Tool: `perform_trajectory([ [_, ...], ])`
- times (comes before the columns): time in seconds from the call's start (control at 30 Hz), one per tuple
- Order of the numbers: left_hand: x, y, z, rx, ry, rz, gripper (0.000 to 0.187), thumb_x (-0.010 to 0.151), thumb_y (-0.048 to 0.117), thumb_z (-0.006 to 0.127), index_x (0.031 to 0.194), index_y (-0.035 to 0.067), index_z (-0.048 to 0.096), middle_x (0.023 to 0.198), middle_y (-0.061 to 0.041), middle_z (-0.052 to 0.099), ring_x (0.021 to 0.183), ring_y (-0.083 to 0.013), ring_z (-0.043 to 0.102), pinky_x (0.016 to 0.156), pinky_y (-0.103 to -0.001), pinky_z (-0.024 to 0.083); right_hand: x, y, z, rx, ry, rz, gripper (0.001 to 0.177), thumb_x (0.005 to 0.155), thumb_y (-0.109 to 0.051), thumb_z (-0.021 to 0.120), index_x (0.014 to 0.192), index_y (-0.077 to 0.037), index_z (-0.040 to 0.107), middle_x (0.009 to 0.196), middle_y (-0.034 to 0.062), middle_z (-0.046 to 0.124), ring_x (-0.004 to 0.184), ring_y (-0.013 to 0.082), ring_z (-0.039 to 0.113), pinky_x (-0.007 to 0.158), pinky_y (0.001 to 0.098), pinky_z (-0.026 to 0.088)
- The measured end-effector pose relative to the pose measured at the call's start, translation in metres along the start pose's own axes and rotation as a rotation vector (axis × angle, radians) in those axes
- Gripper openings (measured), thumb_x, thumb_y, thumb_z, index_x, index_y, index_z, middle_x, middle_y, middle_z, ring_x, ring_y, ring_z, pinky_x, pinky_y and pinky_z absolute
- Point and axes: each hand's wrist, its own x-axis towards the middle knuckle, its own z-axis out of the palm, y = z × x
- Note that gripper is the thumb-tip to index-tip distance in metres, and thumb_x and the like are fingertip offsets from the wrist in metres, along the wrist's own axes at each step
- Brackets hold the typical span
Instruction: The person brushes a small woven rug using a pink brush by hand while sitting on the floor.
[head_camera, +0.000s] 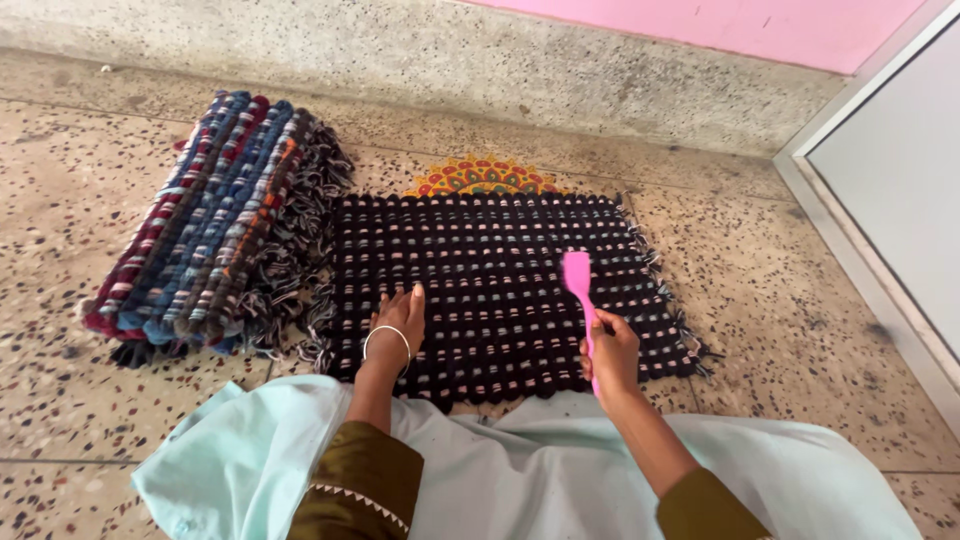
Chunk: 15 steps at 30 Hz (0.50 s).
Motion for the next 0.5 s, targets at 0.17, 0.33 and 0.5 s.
perform_trajectory([
  [0.17, -0.009, 0.011, -0.008, 0.114, -0.004, -0.008, 0.068, 0.101, 0.059, 0.017, 0.153, 0.024, 0.042, 0.165, -0.008, 0.028, 0.157, -0.0311, 0.006, 0.125, -0.056, 0.002, -0.033, 0.017, 0.030, -0.366, -0.389, -0.013, 0.034, 0.096, -0.013, 0.052, 0.127, -0.017, 0.064, 0.061, 0.0048, 0.060, 0.036, 0.0091, 0.046, 0.029, 0.0263, 0.034],
  [0.33, -0.015, 0.016, -0.022, 0.157, -0.022, -0.016, 0.066, 0.101, 0.059, 0.017, 0.155, 0.027, 0.038, 0.168, -0.006, 0.020, 0.157, -0.0308, 0.000, 0.124, -0.059, 0.000, -0.038, 0.008, 0.024, -0.457, -0.731, -0.082, 0.032, 0.104, -0.021, 0.057, 0.134, -0.017, 0.068, 0.065, 0.0013, 0.063, 0.041, 0.0053, 0.046, 0.034, 0.0208, 0.037],
  [0.5, -0.017, 0.026, -0.032, 0.216, -0.130, -0.092, 0.065, 0.100, 0.060, 0.016, 0.155, 0.031, 0.035, 0.169, -0.004, 0.014, 0.158, -0.0286, -0.002, 0.124, -0.060, 0.000, 0.019, 0.001, 0.021, 0.022, -0.062, -0.010, 0.026, 0.102, -0.015, 0.049, 0.124, -0.012, 0.062, 0.065, 0.0056, 0.059, 0.039, 0.0089, 0.046, 0.030, 0.0247, 0.035],
])
